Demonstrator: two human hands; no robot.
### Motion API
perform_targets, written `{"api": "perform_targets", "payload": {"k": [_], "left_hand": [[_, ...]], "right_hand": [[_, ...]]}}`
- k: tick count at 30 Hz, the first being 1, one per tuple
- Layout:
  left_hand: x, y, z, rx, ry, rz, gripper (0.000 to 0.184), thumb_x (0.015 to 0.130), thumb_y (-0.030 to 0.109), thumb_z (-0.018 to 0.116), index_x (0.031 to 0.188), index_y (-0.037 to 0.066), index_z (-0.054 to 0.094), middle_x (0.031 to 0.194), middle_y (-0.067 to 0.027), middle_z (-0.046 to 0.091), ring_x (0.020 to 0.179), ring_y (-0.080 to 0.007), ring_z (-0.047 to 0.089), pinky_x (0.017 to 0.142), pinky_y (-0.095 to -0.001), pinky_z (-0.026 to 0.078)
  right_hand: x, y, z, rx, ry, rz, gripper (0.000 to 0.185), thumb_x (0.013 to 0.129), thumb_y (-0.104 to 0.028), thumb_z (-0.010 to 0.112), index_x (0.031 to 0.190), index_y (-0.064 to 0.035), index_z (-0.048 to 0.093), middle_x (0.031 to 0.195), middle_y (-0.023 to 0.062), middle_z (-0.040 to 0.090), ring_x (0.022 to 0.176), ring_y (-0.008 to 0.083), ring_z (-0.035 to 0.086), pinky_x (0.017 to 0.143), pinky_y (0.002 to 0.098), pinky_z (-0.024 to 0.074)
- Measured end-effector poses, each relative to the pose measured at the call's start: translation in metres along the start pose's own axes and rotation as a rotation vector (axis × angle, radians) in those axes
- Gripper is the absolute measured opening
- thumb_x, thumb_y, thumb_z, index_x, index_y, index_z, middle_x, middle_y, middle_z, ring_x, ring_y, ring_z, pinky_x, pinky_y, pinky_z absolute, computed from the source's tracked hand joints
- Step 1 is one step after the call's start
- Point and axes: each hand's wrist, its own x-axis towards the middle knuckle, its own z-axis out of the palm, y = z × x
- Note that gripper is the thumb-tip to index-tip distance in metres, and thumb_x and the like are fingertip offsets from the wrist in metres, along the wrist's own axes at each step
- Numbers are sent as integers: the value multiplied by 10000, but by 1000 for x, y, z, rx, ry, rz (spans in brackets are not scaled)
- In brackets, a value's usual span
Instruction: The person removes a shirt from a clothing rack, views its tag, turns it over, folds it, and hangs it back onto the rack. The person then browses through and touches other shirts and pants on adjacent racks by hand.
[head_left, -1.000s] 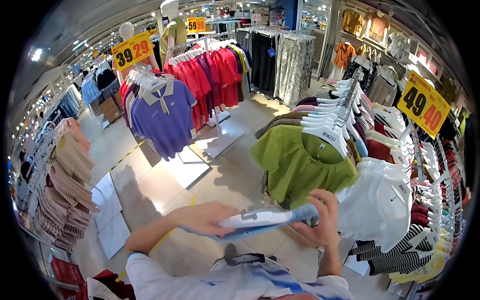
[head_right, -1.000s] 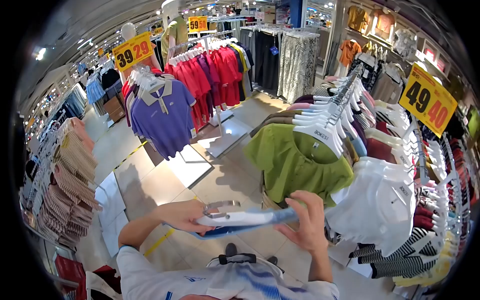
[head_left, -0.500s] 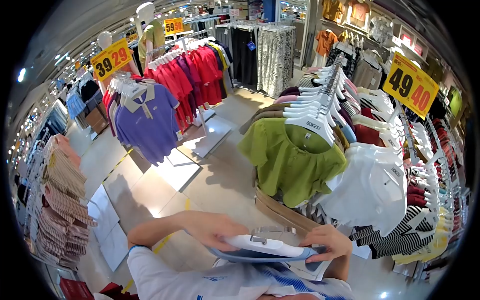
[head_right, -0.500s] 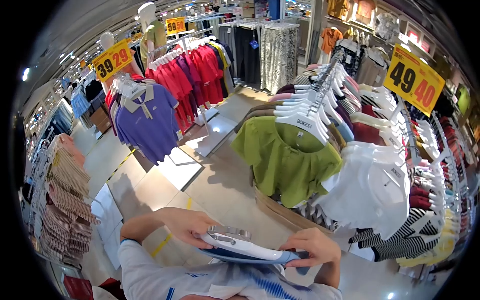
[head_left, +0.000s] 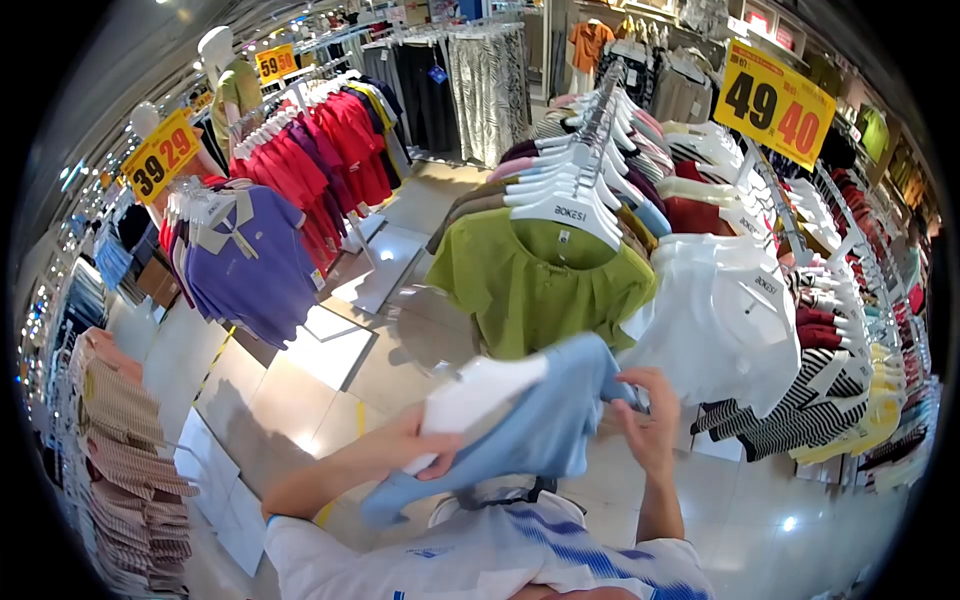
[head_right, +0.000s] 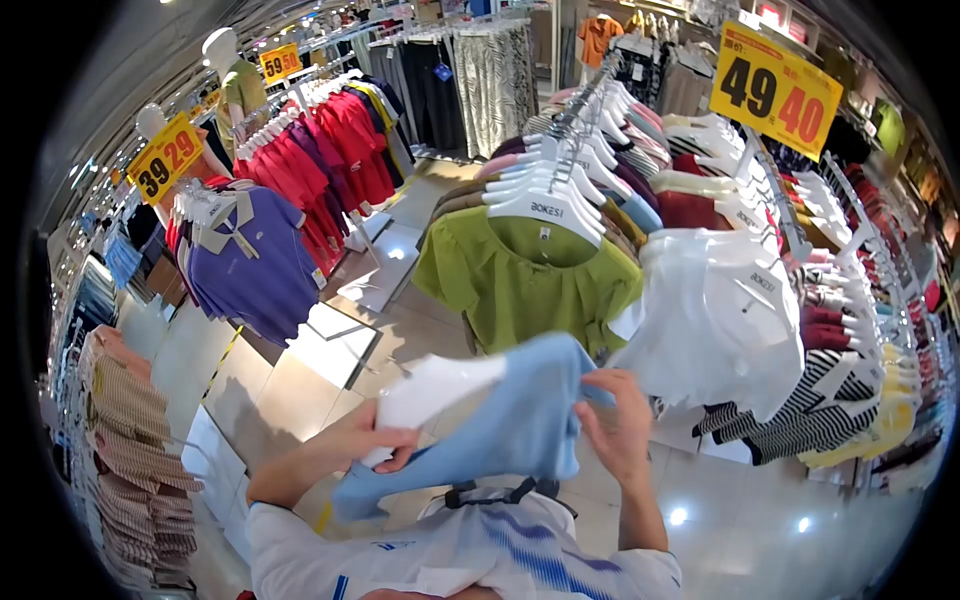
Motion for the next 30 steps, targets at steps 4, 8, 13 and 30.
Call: {"api": "perform_targets", "payload": {"k": [4, 8, 13, 30], "left_hand": [[6, -17, 12, -284, 232, 230, 283, 941, 302, 459, 801, 60, 413, 589, -24, 408, 434, -107, 405, 400, -241, 331], [43, -18, 18, -506, 335, 501, 414, 969, 418, 398, 689, 120, 335, 504, -23, 346, 451, -122, 378, 410, -248, 277], [107, 6, 34, -537, 562, 888, 410, 980, 430, 413, 735, 102, 381, 542, -34, 376, 470, -123, 387, 433, -241, 278], [241, 34, 36, -170, 318, 956, 242, 990, 245, 476, 1041, 9, 477, 957, -90, 593, 915, -139, 572, 829, -276, 435]], "right_hand": [[-12, -6, 23, 283, -390, -31, 276, 818, -163, 655, 1031, 1, 591, 972, 120, 633, 893, 277, 609, 796, 345, 481], [-11, -26, 38, 420, -640, -80, 436, 851, -271, 640, 1167, 8, 529, 1070, 148, 610, 925, 301, 611, 814, 362, 486], [-7, -45, 34, 410, -651, -109, 537, 838, -322, 637, 1255, -26, 475, 1150, 173, 569, 950, 337, 611, 794, 412, 496], [83, 100, 12, -249, 76, -44, 289, 860, -277, 667, 996, -29, 611, 777, 187, 641, 699, 364, 622, 623, 409, 475]]}}
